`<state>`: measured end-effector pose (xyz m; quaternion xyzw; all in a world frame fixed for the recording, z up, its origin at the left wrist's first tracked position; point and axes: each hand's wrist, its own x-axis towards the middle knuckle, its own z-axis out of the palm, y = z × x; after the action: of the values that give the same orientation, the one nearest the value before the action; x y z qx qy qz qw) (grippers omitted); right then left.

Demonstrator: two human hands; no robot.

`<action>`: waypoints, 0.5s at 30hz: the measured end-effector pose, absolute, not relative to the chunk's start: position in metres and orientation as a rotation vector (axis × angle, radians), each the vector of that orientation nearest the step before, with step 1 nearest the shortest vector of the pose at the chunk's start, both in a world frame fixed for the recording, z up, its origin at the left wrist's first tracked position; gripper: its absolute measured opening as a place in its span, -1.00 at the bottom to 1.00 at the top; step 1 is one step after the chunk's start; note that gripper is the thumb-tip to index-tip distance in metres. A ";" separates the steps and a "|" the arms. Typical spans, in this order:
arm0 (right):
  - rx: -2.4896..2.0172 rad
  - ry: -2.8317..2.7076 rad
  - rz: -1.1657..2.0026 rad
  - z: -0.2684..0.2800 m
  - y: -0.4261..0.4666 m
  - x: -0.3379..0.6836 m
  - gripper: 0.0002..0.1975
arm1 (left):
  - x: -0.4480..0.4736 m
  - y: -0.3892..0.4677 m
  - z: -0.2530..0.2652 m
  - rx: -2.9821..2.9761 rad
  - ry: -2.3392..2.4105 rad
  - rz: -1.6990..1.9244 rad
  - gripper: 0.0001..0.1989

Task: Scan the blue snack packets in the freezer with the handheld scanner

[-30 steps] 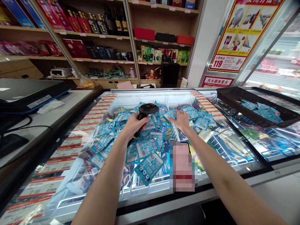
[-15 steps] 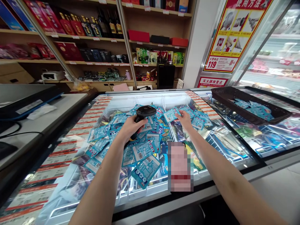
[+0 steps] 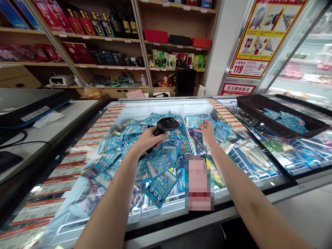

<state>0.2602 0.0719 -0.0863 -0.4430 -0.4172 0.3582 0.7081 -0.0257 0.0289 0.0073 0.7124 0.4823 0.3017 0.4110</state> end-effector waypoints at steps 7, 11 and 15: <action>-1.033 -0.944 0.802 -0.086 0.073 0.262 -0.64 | -0.023 0.025 0.010 1.796 1.203 0.726 -0.67; -1.055 -0.956 0.769 -0.087 0.074 0.262 -0.62 | -0.023 0.026 0.009 1.784 1.193 0.747 -0.68; -1.071 -0.968 0.753 -0.087 0.075 0.262 -0.58 | -0.021 0.026 0.008 1.772 1.207 0.756 -0.69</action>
<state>0.2620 0.0754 -0.0873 -0.4782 -0.4321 0.3364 0.6866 -0.0212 0.0258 0.0081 0.7073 0.4815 0.3019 0.4205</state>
